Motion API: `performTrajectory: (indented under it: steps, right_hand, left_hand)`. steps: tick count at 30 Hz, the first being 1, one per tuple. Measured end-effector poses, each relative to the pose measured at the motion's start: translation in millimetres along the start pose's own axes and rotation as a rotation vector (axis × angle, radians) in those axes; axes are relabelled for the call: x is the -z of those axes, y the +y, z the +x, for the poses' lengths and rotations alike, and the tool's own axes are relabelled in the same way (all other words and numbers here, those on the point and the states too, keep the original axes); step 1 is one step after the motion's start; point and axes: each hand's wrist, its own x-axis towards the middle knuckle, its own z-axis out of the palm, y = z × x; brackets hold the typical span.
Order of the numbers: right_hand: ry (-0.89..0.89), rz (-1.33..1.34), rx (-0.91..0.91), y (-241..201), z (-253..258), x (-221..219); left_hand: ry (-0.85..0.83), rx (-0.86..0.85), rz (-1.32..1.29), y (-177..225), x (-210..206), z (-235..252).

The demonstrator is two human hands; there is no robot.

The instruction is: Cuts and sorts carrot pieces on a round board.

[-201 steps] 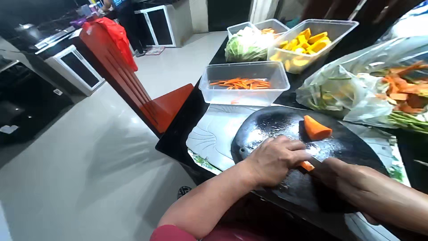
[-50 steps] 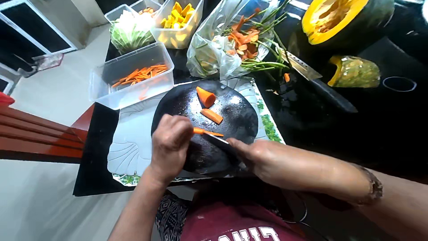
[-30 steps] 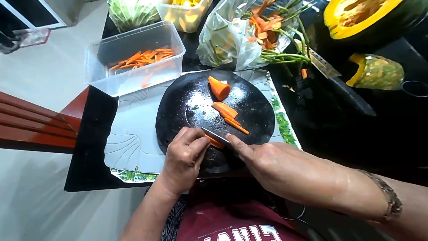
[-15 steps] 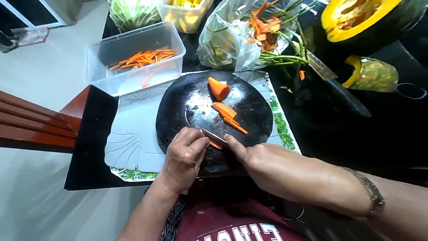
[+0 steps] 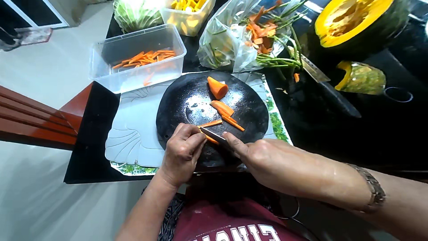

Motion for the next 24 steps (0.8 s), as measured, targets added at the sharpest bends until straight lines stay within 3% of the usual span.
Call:
performTrajectory:
  steps: [7,12,19,24]
  right_hand:
    - [-0.061,-0.086,0.0,-9.2,10.5,1.5]
    - [-0.245,-0.083,-0.1,-21.2,31.0,7.0]
    - [-0.049,0.128,-0.104,4.6,-25.3,1.3]
    - [0.13,0.339,-0.088,41.2,-24.4,3.8]
  left_hand:
    - [-0.001,-0.013,0.025,1.5,-1.2,1.0]
    - [-0.017,-0.028,0.054,1.2,0.7,4.2]
    - [-0.079,0.025,0.06,0.9,2.3,8.0]
    - [-0.175,0.027,0.161,0.2,3.1,27.9]
